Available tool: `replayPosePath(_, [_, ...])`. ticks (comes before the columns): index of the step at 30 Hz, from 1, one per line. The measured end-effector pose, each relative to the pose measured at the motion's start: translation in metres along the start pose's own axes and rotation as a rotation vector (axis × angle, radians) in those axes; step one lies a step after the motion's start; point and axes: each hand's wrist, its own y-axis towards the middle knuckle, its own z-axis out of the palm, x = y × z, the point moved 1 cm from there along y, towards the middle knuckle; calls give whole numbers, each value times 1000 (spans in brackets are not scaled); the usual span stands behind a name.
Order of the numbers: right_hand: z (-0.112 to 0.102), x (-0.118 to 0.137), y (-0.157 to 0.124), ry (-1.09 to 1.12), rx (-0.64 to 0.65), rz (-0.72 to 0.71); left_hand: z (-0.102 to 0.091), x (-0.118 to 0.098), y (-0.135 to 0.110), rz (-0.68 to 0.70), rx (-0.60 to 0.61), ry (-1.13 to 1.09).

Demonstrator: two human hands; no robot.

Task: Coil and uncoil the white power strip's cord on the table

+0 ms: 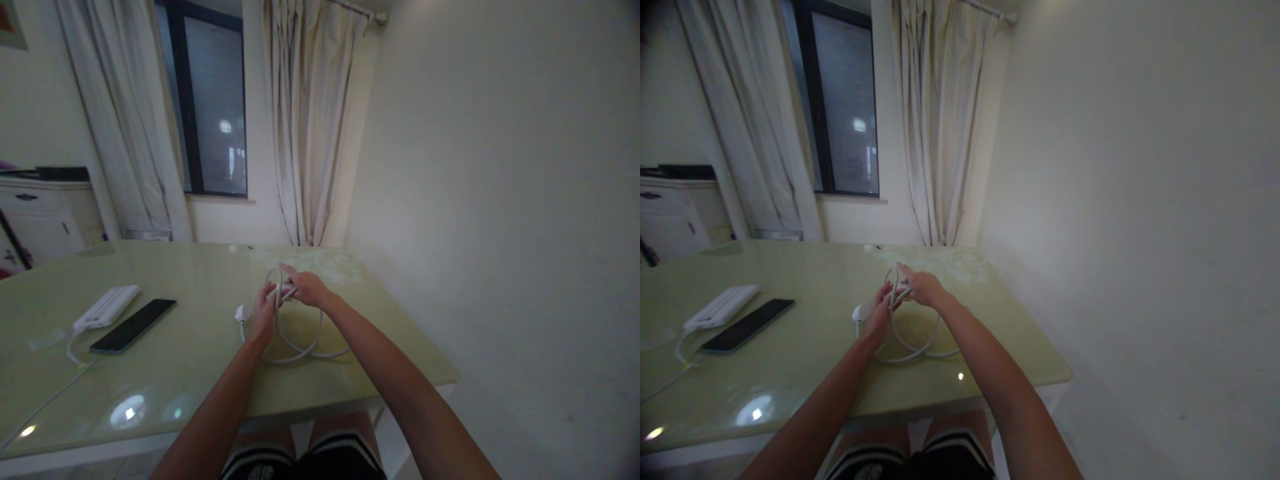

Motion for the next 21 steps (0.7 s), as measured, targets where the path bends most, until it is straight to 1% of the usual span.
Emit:
replayPosePath(3, [5,-3,1,-105,-45,143,-5,4,6,7,-104,-10])
replayPosePath(5, [11,-8,0,-142,-89,251,-7,5,8,-25,-135,-27])
replayPosePath(7, [20,-15,-3,-164,-102,331,-7,5,8,-51,-143,-31])
replayPosePath(10, [36,-25,-11,-192,-85,363,-4,3,5,-76,-109,-3])
replayPosePath(13, [52,-32,-21,-234,-120,348,-1,2,2,-105,-57,113])
replayPosePath(14, [57,-33,-25,-242,-136,348,0,2,1,-89,-51,184])
replayPosePath(17, [71,-36,-31,-214,-150,400,-1,2,-1,38,-58,384])
replayPosePath(19, [78,-38,-32,-175,-145,454,-4,4,-3,86,-62,420])
replayPosePath(21, [82,-41,-32,-138,-137,466,-7,4,-4,98,-60,446])
